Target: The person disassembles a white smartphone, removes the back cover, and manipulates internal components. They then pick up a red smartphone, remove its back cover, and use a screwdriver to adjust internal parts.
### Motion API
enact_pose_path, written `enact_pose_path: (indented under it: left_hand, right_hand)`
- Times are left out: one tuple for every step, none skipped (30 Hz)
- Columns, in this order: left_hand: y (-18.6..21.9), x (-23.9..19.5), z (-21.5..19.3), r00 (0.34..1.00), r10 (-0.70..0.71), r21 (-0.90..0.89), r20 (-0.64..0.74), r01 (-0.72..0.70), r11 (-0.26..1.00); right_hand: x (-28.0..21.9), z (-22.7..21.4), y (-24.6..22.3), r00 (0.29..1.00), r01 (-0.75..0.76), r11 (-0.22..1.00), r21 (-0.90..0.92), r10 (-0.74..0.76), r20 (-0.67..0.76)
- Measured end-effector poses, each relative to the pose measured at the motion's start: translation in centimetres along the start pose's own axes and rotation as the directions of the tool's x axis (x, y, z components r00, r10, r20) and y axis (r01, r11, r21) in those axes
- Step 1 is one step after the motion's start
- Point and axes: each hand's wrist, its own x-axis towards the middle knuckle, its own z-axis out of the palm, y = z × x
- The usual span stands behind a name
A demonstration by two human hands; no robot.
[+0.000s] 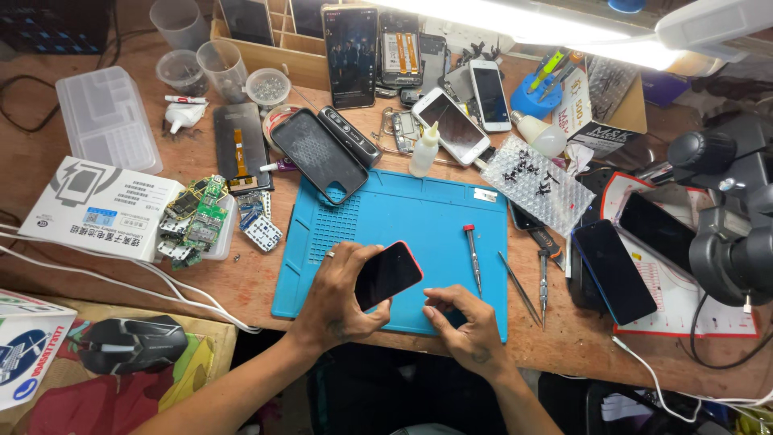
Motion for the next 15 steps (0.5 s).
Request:
enact_pose_path:
  left_hand:
    - [0.0,0.0,0.0,0.999,-0.022,-0.005,0.024,0.022,1.000]
    - [-0.1,0.1,0.0,0.997,-0.052,0.007,0.054,0.052,0.999]
    - [-0.2,0.1,0.0,0.993,-0.085,0.021,0.082,0.084,0.996]
    - [-0.3,0.1,0.0,0.987,-0.118,0.035,0.110,0.115,0.993]
    - [-0.4,0.0,0.0,0.986,-0.118,0.039,0.118,0.114,0.993]
    - [-0.5,0.0,0.0,0.985,-0.119,0.042,0.127,0.114,0.993]
    - [-0.6,-0.1,0.0,0.984,-0.119,0.042,0.133,0.114,0.993]
    - [-0.8,-0.1,0.0,0.983,-0.119,0.049,0.141,0.113,0.992]
    - [-0.9,-0.1,0.0,0.981,-0.120,0.055,0.150,0.113,0.992]
    - [-1.0,-0.2,0.0,0.980,-0.121,0.060,0.158,0.112,0.992]
    - [-1.0,-0.2,0.0,0.979,-0.127,0.066,0.159,0.118,0.991]
    - [-1.0,-0.2,0.1,0.978,-0.133,0.071,0.160,0.123,0.990]
    - [-1.0,-0.3,0.0,0.977,-0.142,0.080,0.160,0.130,0.988]
    - [-0.9,-0.3,-0.1,0.977,-0.137,0.093,0.163,0.123,0.988]
    - [-0.8,-0.3,-0.1,0.978,-0.133,0.110,0.163,0.116,0.987]
  right_hand:
    - [0.3,-0.4,-0.1,1.000,-0.011,1.000,0.006,0.011,-0.006]
    - [0.7,-0.9,-0.1,1.000,-0.022,1.000,0.013,0.022,-0.012]
    - [1.2,-1.6,0.0,0.999,-0.032,0.999,0.020,0.033,-0.016]
    - [1.9,-2.6,0.2,0.998,0.017,0.998,-0.068,-0.021,-0.059]
    - [2.9,-3.7,0.5,0.993,0.062,0.985,-0.159,-0.077,-0.094]
    - [4.1,-4.8,1.0,0.982,0.101,0.979,-0.179,-0.127,-0.141]
    - [5.5,-6.1,1.7,0.966,0.140,0.969,-0.204,-0.178,-0.186]
    - [7.3,-7.4,2.6,0.958,0.031,0.971,-0.236,-0.096,-0.270]
    - [9.4,-8.8,3.7,0.935,-0.081,0.963,-0.259,-0.017,-0.355]
    - [12.0,-10.1,5.0,0.913,0.022,0.987,-0.158,-0.084,-0.398]
    - [14.7,-11.6,6.3,0.896,0.053,0.989,-0.139,-0.109,-0.430]
    - [17.2,-13.1,7.6,0.877,0.086,0.989,-0.122,-0.133,-0.461]
    - [19.9,-14.2,9.0,0.859,0.101,0.994,-0.048,-0.112,-0.499]
    - [22.2,-15.2,10.3,0.840,0.119,0.993,0.025,-0.087,-0.535]
    - [24.2,-16.1,11.5,0.829,0.110,0.993,-0.038,-0.113,-0.547]
